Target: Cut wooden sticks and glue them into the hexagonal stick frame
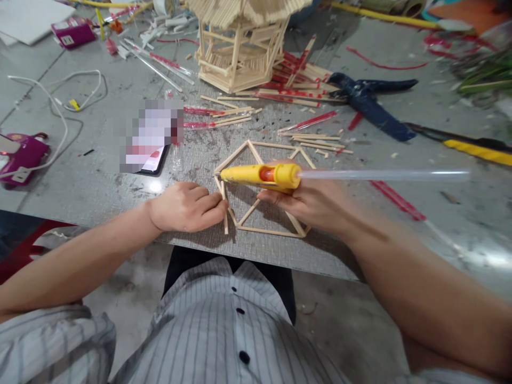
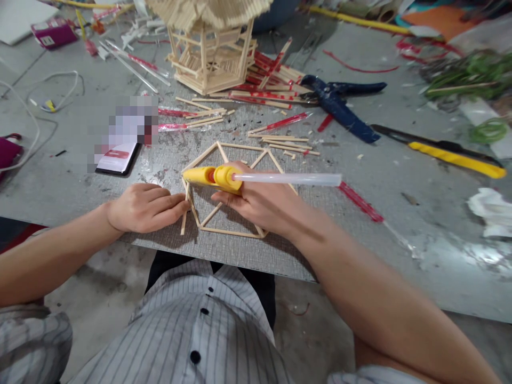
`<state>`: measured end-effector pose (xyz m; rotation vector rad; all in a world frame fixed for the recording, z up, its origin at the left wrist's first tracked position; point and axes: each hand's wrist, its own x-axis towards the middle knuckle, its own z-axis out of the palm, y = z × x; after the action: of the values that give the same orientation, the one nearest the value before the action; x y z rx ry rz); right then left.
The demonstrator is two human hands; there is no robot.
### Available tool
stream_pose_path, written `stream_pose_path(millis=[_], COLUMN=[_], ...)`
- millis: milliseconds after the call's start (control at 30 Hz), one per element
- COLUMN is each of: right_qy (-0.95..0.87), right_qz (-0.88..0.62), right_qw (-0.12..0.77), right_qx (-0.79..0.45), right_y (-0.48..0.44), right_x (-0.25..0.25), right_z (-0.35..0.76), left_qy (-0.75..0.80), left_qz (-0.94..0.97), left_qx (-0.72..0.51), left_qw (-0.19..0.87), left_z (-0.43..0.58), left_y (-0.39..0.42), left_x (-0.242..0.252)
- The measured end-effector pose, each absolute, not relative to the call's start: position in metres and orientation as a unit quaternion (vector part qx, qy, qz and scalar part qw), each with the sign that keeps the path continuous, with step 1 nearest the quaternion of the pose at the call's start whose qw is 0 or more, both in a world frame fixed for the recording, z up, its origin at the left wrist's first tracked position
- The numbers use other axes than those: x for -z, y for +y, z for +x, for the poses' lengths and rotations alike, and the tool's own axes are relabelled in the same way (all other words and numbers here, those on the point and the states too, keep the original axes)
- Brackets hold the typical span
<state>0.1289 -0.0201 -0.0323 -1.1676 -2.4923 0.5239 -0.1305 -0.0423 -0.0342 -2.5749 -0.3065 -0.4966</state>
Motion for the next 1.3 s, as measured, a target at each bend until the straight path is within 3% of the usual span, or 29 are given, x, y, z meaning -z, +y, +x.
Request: stream_pose_path(millis=[167,500,1300], right_qy=[-0.872,-0.867,-0.874], right_qz=[-0.435,-0.428,-0.422], right_qw=[0.148,0.212,0.16], right_qx=[-0.172,-0.144,-0.181], right_y=[-0.02,-0.019,-0.021], right_x=[0.033,0.038,0.028], right_z=[0.129,0.135,0.129], left_qy=[-0.114,-0.12,-0.107], left_qz=[-0.946,-0.947,-0.951], left_qx=[0.168,0.158,0.166], left_qw=[0.254,0.253,0.24], left_z=[-0.131,-0.132,-0.13], left_y=[-0.042,-0.042,-0.041], left_x=[0.034,0.035,0.032])
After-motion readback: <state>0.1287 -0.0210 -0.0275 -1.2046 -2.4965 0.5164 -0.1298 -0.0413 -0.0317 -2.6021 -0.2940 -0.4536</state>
